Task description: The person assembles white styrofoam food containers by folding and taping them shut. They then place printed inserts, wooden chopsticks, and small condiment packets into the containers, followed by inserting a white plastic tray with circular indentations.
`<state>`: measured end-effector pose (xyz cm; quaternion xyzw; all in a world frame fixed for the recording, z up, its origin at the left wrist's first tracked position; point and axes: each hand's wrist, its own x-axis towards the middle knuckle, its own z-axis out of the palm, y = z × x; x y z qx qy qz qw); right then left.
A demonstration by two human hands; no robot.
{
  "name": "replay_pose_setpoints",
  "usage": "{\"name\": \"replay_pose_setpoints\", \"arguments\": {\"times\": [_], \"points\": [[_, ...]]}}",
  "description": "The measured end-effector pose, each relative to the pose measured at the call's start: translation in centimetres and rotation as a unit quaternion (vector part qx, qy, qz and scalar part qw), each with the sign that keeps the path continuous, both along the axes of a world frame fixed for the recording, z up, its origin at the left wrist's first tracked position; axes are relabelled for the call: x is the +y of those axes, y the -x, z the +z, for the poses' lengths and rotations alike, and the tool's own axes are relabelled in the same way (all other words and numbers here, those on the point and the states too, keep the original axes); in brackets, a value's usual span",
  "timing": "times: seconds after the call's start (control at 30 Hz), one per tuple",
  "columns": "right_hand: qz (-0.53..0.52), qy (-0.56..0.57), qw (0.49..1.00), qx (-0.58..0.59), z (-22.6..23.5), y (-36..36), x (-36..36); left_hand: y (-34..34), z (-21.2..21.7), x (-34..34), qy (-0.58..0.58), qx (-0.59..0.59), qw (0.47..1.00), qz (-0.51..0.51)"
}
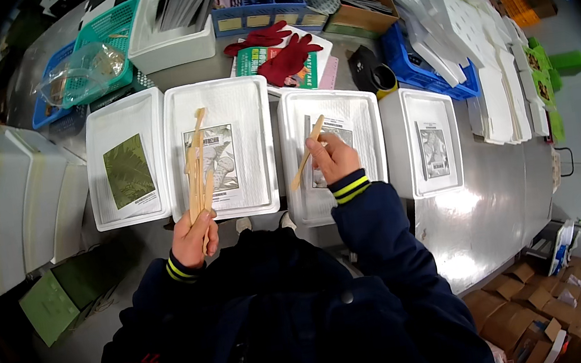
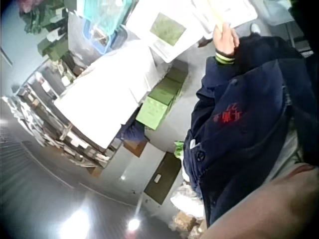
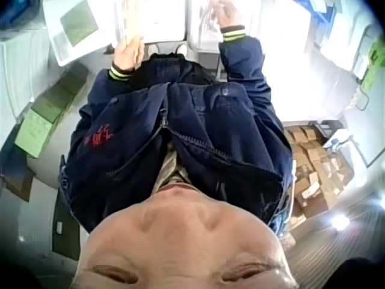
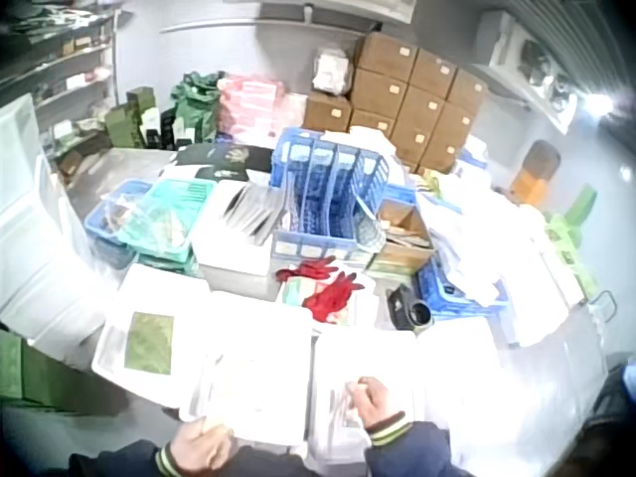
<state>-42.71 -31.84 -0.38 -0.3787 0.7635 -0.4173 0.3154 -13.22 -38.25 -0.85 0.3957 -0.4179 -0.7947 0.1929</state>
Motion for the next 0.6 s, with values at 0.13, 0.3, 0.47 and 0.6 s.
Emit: {"name": "replay_pose_setpoints", "arguments": {"times": [0.13,0.3,0.47,0.6], "points": [[0.009,0.029,0.994,-0.101,-0.9,-2.0,3.1,3.9,1.0,1.5,-0.054,0.018,0.998,-0.037],[-0.022,0.085,0.907,-0.412,-0.6,-6.8,6.2,9.6,1.1,5.0,-0.020,0.041,0.991,-0.126],[-0.106,0.144,0.981,0.073,0.0,6.3,10.1,11.4,0.6,6.6,-0.018,-0.027,0.993,-0.115],[-0.262,0.067,0.957,0.102,-1.3,20.6,13.4,11.9,0.1,7.7,-0.080,0.025,0.992,-0.091]]}}
